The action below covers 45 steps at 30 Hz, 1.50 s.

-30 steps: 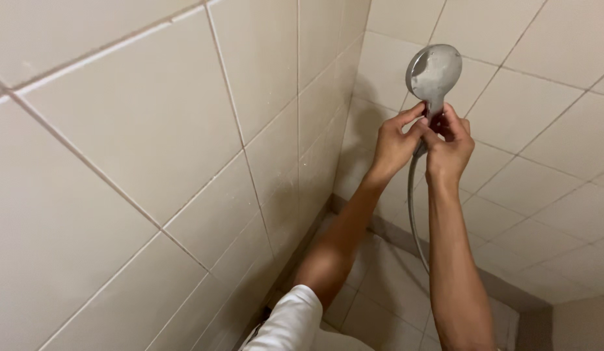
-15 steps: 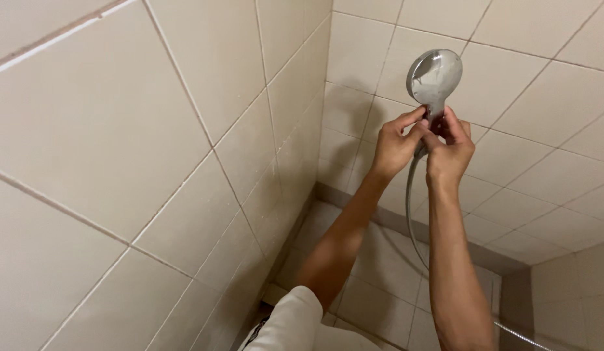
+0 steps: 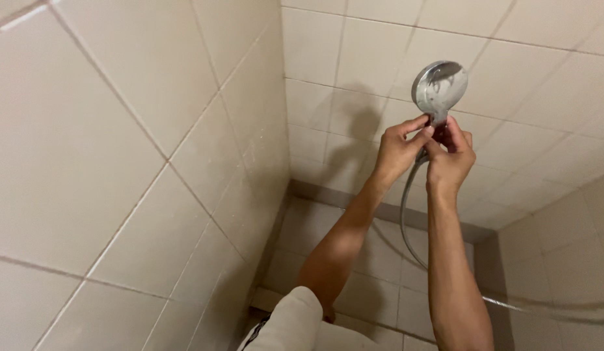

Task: The person holds a shower head, turns it over, and attempts to reattach it to the wall-mounted faucet assembly by hand in a bathroom.

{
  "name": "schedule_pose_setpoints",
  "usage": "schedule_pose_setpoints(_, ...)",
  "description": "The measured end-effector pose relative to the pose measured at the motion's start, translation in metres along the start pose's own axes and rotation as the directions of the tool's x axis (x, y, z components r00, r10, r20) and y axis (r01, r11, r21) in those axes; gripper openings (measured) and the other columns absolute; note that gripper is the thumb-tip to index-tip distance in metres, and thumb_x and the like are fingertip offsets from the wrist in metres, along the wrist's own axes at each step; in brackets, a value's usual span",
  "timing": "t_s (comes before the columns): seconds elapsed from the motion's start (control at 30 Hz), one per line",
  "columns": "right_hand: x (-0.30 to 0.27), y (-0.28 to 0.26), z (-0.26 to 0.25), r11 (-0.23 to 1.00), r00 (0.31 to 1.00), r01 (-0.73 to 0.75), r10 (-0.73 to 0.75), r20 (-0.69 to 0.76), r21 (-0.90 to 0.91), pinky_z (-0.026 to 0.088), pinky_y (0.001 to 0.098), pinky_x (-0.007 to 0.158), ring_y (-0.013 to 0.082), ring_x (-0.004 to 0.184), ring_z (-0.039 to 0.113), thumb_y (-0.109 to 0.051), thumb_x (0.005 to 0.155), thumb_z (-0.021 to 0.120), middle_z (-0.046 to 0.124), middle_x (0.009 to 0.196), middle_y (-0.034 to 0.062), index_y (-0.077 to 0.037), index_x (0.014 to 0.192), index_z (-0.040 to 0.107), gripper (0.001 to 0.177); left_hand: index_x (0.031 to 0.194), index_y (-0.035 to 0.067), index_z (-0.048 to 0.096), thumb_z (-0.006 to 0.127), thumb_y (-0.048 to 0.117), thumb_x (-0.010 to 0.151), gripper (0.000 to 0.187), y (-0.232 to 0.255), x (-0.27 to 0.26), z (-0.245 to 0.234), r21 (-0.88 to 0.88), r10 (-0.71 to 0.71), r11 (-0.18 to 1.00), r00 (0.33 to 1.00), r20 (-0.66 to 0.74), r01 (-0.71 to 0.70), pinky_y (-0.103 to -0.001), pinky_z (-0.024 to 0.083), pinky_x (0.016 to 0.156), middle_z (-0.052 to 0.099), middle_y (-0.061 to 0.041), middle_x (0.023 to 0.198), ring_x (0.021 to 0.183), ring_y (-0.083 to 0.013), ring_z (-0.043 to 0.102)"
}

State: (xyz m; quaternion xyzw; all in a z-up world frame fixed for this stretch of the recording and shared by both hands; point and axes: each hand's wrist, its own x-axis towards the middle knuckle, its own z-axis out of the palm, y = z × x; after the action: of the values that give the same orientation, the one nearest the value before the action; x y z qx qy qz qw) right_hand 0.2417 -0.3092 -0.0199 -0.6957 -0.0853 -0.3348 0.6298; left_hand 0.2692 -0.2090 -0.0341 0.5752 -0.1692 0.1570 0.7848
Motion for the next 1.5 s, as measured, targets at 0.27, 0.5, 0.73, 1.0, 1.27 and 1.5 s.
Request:
schedule_pose_setpoints(0.27, 0.001, -0.013, -0.048, 0.999, 0.993, 0.009, -0.014, -0.117, -0.043, 0.057, 0.0275, 0.092, 0.0137, 0.105, 0.067, 0.011, 0.091, 0.074, 0.058, 0.112, 0.0021, 0.002, 0.139, 0.066, 0.050, 0.130, -0.005, 0.068, 0.071, 0.016, 0.099, 0.038, 0.000, -0.003, 0.054, -0.062, -0.025, 0.998, 0.994, 0.103, 0.032, -0.030, 0.057, 0.092, 0.075, -0.017, 0.120, 0.105, -0.0173, 0.071)
schedule_pose_setpoints(0.5, 0.008, -0.002, -0.053, 0.998, 0.990, 0.027, -0.033, -0.134, -0.049, 0.057, 0.0275, 0.093, 0.0139, 0.105, 0.067, 0.010, 0.093, 0.075, 0.059, 0.116, 0.0025, 0.002, 0.141, 0.063, 0.050, 0.131, -0.006, 0.068, 0.070, 0.016, 0.100, 0.038, -0.002, 0.000, 0.063, -0.087, -0.056, 0.994, 0.991, 0.118, 0.066, -0.031, 0.058, 0.089, 0.076, -0.017, 0.117, 0.102, -0.0177, 0.071)
schedule_pose_setpoints(0.73, 0.028, -0.002, -0.009, 1.000, 1.000, -0.004, 0.004, -0.026, 0.002, 0.057, 0.0273, 0.090, 0.0135, 0.105, 0.067, 0.010, 0.094, 0.072, 0.059, 0.115, 0.0031, 0.002, 0.144, 0.061, 0.052, 0.128, -0.005, 0.069, 0.071, 0.018, 0.099, 0.038, 0.002, 0.026, 0.032, -0.065, 0.012, 0.998, 1.000, -0.010, -0.013, -0.030, 0.057, 0.091, 0.075, -0.014, 0.121, 0.105, -0.0166, 0.071)
schedule_pose_setpoints(1.0, 0.046, -0.007, 0.053, 0.981, 0.986, -0.121, 0.102, 0.129, 0.154, 0.058, 0.0279, 0.082, 0.0151, 0.104, 0.067, 0.007, 0.095, 0.070, 0.056, 0.119, 0.0030, -0.001, 0.144, 0.062, 0.051, 0.125, -0.004, 0.072, 0.074, 0.014, 0.096, 0.034, 0.008, 0.061, -0.021, -0.005, 0.061, 0.998, 0.983, -0.174, -0.063, -0.029, 0.058, 0.085, 0.076, -0.014, 0.115, 0.100, -0.0175, 0.073)
schedule_pose_setpoints(1.27, 0.084, -0.002, 0.097, 0.991, 0.978, -0.103, 0.086, 0.191, 0.084, 0.055, 0.0267, 0.082, 0.0133, 0.103, 0.065, 0.008, 0.094, 0.070, 0.062, 0.121, 0.0038, -0.003, 0.143, 0.062, 0.052, 0.125, -0.005, 0.072, 0.074, 0.012, 0.097, 0.032, 0.012, 0.103, -0.050, -0.053, 0.123, 0.989, 0.970, -0.211, -0.137, -0.028, 0.059, 0.085, 0.076, -0.013, 0.112, 0.098, -0.0149, 0.073)
schedule_pose_setpoints(1.5, 0.125, -0.005, 0.115, 0.993, 0.988, -0.018, 0.000, 0.152, 0.115, 0.057, 0.0286, 0.088, 0.0134, 0.107, 0.064, 0.009, 0.094, 0.070, 0.060, 0.119, 0.0026, -0.003, 0.144, 0.064, 0.052, 0.127, -0.005, 0.070, 0.072, 0.011, 0.099, 0.032, 0.017, 0.151, -0.049, -0.133, 0.120, 0.982, 0.984, -0.129, -0.137, -0.029, 0.059, 0.085, 0.074, -0.013, 0.116, 0.099, -0.0155, 0.072)
